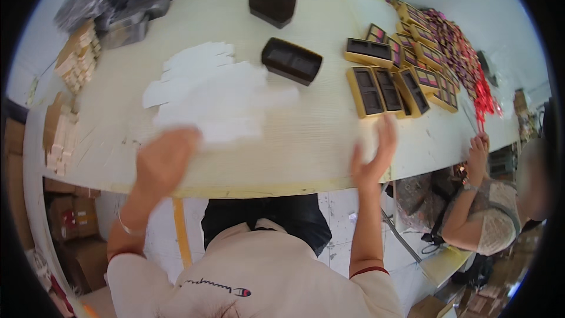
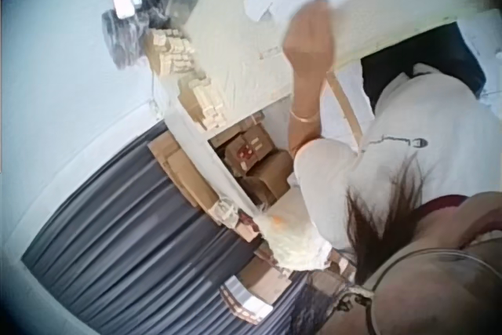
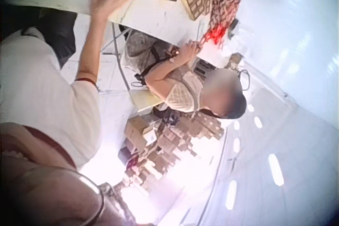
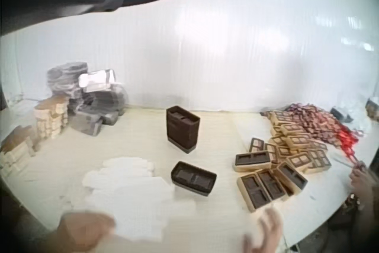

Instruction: The person folds flat cardboard pieces into small rectangular boxes, inserts a white paper liner, places a black plastic insert inside, and closes the lid. The person repeats this process for multiple boxes on a table.

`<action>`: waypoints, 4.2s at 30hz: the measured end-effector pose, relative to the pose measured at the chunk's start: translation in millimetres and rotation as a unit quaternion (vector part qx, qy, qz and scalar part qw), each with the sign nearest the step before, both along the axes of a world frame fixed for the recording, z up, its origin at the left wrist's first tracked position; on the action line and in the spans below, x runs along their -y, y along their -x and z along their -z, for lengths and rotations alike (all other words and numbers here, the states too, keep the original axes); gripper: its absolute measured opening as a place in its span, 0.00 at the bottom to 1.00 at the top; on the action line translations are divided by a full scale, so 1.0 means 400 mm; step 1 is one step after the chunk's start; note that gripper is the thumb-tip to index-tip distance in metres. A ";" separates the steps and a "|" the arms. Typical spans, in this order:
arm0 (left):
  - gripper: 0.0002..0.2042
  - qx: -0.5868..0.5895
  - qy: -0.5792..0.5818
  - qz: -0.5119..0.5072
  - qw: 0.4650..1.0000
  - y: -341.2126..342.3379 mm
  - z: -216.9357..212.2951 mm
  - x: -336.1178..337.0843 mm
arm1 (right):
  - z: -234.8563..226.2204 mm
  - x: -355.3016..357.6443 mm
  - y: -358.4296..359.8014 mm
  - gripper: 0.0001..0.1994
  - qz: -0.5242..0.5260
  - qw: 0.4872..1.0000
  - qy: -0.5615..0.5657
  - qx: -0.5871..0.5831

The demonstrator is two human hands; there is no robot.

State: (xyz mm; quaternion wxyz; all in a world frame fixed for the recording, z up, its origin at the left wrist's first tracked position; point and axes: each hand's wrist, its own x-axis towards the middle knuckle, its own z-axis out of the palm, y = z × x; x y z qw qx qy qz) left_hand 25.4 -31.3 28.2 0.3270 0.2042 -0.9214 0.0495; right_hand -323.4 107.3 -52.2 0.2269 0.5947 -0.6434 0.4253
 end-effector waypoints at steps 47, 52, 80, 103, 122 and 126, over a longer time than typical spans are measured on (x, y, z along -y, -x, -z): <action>0.32 0.142 -0.288 0.053 0.946 0.197 0.119 -0.174 | -0.012 -0.183 -0.196 0.22 -0.249 0.923 -0.235 0.176; 0.18 0.159 -0.344 0.055 0.924 0.194 0.134 -0.149 | -0.001 -0.220 -0.144 0.22 -0.188 0.944 -0.268 0.045; 0.20 0.069 -0.169 0.090 0.979 0.185 0.206 -0.188 | 0.021 -0.119 -0.235 0.20 -0.175 0.953 -0.244 -0.028; 0.17 0.120 -0.400 0.115 0.901 0.231 0.126 -0.024 | -0.088 -0.041 -0.252 0.06 -0.169 0.895 -0.382 -0.158; 0.12 0.123 -0.420 0.163 0.884 0.194 0.167 -0.088 | -0.021 -0.053 -0.240 0.08 -0.345 0.852 -0.317 0.234; 0.14 0.140 -0.522 0.267 0.798 0.167 0.102 -0.062 | -0.052 -0.048 -0.225 0.07 -0.350 0.813 -0.363 0.291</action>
